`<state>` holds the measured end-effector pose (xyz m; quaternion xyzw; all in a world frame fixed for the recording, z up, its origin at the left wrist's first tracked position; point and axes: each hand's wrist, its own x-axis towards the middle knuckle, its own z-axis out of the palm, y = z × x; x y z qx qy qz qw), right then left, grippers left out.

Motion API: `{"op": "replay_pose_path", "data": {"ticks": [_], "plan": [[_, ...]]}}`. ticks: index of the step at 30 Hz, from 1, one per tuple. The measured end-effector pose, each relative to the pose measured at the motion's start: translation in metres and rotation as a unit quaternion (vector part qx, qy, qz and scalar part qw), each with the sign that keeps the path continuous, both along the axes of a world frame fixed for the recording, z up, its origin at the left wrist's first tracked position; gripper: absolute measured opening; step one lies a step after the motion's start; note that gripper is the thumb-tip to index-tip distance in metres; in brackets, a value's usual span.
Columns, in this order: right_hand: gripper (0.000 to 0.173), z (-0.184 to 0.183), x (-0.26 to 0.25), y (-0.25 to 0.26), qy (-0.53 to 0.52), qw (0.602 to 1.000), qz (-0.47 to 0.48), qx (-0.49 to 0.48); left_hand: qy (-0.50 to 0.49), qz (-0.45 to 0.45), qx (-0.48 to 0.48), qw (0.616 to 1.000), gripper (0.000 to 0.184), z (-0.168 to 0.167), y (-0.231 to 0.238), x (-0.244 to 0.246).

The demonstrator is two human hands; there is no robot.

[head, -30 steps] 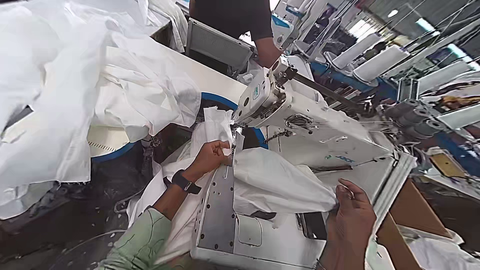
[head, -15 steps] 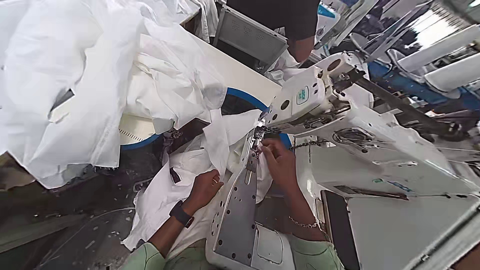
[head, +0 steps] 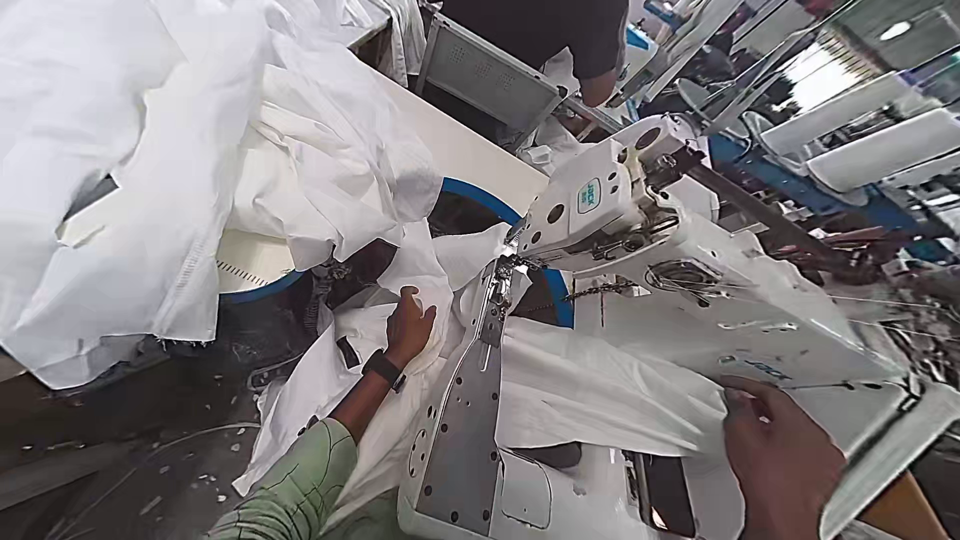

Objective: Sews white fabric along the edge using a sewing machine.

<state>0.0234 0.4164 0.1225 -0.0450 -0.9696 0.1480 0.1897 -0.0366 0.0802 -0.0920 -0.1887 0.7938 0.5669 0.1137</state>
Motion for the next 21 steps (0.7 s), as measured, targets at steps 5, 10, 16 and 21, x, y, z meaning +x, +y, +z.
{"op": "replay_pose_path", "data": {"ticks": [5, 10, 16, 21], "plan": [[0.026, -0.014, 0.001, -0.065, 0.009, 0.944, 0.267, -0.196, 0.118, 0.013, 0.009, 0.993, 0.048, -0.01, -0.004, -0.001], [0.031, 0.004, -0.013, -0.04, -0.023, 0.989, 0.132, 0.067, 0.191, -0.055, -0.063, 0.978, 0.056, 0.06, -0.06, -0.004], [0.02, -0.053, -0.057, -0.158, 0.079, 0.908, 0.37, 0.18, 0.352, -0.196, -0.234, 0.885, 0.048, 0.123, -0.006, 0.084], [0.017, -0.073, -0.061, -0.145, -0.042, 0.915, 0.396, 0.069, 0.218, -0.394, -0.061, 0.891, 0.012, 0.118, -0.06, 0.156]]}}
